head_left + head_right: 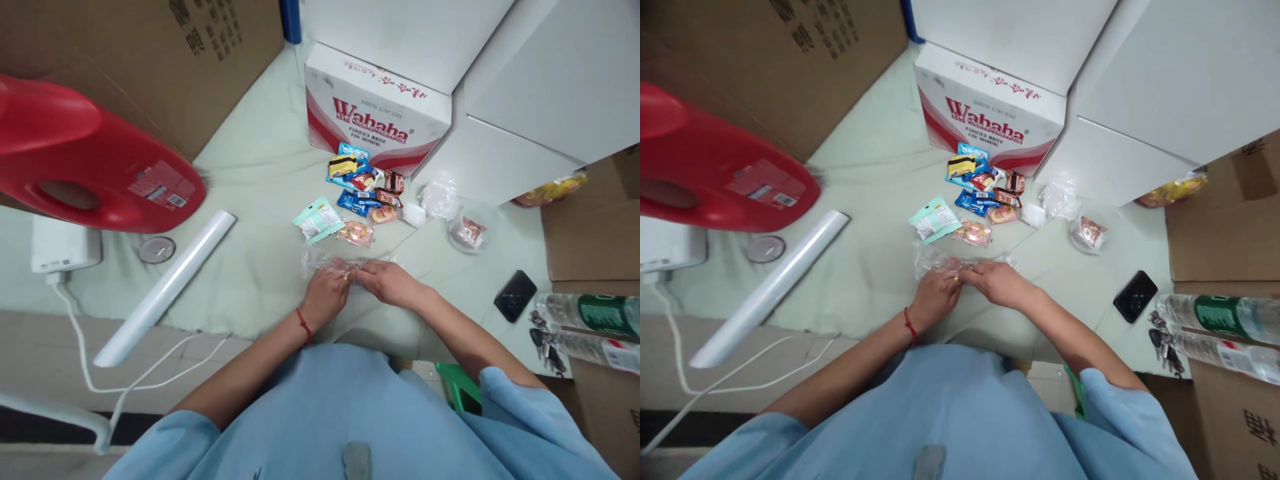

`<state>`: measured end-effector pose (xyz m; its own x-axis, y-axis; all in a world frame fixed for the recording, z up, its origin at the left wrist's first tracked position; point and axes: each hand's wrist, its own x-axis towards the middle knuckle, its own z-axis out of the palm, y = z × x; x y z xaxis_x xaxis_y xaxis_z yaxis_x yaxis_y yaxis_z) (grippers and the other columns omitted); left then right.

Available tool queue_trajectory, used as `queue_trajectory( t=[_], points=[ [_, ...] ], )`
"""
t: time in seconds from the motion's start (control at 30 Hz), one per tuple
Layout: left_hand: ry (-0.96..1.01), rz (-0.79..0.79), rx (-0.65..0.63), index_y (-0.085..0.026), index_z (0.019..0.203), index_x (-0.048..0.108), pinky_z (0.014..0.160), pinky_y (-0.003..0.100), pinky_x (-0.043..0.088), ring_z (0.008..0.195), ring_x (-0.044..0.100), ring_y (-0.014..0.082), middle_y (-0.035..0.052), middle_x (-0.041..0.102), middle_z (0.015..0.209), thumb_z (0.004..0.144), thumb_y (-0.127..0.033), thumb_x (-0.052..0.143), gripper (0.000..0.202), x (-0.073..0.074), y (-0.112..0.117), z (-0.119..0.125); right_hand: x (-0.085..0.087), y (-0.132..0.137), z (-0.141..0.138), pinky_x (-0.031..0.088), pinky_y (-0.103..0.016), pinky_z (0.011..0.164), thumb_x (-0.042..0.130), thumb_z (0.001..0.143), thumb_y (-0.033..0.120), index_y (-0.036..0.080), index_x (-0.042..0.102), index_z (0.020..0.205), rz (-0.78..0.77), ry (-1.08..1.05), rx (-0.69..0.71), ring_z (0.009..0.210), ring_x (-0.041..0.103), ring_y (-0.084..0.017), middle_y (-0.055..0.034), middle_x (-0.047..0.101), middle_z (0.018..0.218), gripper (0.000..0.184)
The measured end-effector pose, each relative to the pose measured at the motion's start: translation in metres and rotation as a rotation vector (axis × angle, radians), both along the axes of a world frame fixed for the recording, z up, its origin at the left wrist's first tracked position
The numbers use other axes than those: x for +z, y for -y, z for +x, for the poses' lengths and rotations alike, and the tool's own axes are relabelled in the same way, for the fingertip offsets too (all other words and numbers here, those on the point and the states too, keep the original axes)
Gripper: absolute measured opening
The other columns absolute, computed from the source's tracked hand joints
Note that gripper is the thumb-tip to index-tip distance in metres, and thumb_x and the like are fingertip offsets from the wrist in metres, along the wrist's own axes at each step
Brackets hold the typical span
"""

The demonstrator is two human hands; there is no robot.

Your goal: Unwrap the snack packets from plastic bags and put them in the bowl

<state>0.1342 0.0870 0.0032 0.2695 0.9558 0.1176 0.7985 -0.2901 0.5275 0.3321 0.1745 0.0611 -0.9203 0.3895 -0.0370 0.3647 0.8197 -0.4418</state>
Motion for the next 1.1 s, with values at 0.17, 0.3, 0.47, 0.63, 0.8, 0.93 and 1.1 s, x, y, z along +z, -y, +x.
queue_trajectory(
  t=[0.17,0.3,0.47,0.63,0.8,0.93,1.1],
  points=[
    [0.340,-0.035,0.089,-0.026,0.109,0.079,0.101,0.041,0.056,0.110,0.072,0.0239,0.0048,0.081,0.110,0.084,-0.014,0.049,0.041,-0.009,0.002,-0.035,-0.023,0.013,0.007,0.049,-0.033,0.094,0.043,0.105,0.013,0.025,0.065,0.142,0.012,0.078,-0.010,0.095,0.062,-0.021,-0.0058,0.070,0.097,0.045],
    [0.624,0.002,0.617,-0.021,0.098,0.075,0.083,0.033,0.059,0.086,0.070,0.0195,0.0033,0.075,0.088,0.087,-0.023,0.047,0.030,-0.010,0.003,-0.071,-0.031,0.020,0.002,0.048,-0.030,0.088,0.049,0.103,0.010,0.028,0.062,0.148,0.001,0.093,-0.035,0.094,0.060,-0.022,-0.0056,0.067,0.095,0.051],
    [0.411,0.085,0.812,-0.018,0.127,0.064,0.117,0.048,0.045,0.134,0.057,0.0293,0.0155,0.064,0.138,0.094,-0.047,0.057,0.045,-0.009,-0.006,-0.080,-0.026,0.020,-0.006,0.046,-0.030,0.086,0.049,0.100,0.005,0.026,0.068,0.143,-0.025,0.139,-0.062,0.090,0.059,-0.022,-0.0065,0.066,0.092,0.051],
    [0.336,-0.109,0.600,-0.019,0.099,0.068,0.097,0.046,0.056,0.103,0.068,0.0275,0.0092,0.073,0.106,0.086,-0.042,0.068,0.027,0.005,-0.004,-0.050,-0.018,0.008,-0.011,0.046,-0.028,0.082,0.052,0.094,0.000,0.024,0.074,0.133,-0.123,0.134,-0.050,0.086,0.061,-0.020,-0.0061,0.068,0.090,0.051],
    [0.451,-0.044,0.439,-0.021,0.097,0.070,0.078,0.033,0.057,0.082,0.067,0.0188,0.0040,0.073,0.095,0.091,-0.027,0.059,0.013,0.029,-0.002,-0.002,-0.024,0.006,-0.017,0.048,-0.030,0.082,0.053,0.091,-0.001,0.017,0.080,0.114,-0.176,0.085,-0.054,0.087,0.063,-0.021,-0.0097,0.072,0.094,0.039],
    [0.309,0.022,0.176,-0.016,0.115,0.071,0.103,0.044,0.054,0.111,0.066,0.0264,0.0118,0.075,0.113,0.088,-0.015,0.052,0.032,0.028,-0.002,0.026,-0.021,0.010,-0.002,0.051,-0.038,0.096,0.056,0.095,0.008,0.013,0.079,0.100,-0.208,-0.046,-0.039,0.102,0.064,-0.025,-0.0137,0.072,0.105,0.024],
    [-0.030,0.075,0.024,-0.011,0.141,0.063,0.114,0.050,0.044,0.138,0.053,0.0331,0.0151,0.062,0.151,0.088,-0.018,0.056,0.054,0.013,0.014,0.030,-0.016,0.013,0.048,0.055,-0.038,0.090,0.055,0.102,0.027,0.020,0.074,0.127,-0.285,-0.240,-0.332,0.092,0.064,-0.022,-0.0092,0.068,0.100,0.031]
  ],
)
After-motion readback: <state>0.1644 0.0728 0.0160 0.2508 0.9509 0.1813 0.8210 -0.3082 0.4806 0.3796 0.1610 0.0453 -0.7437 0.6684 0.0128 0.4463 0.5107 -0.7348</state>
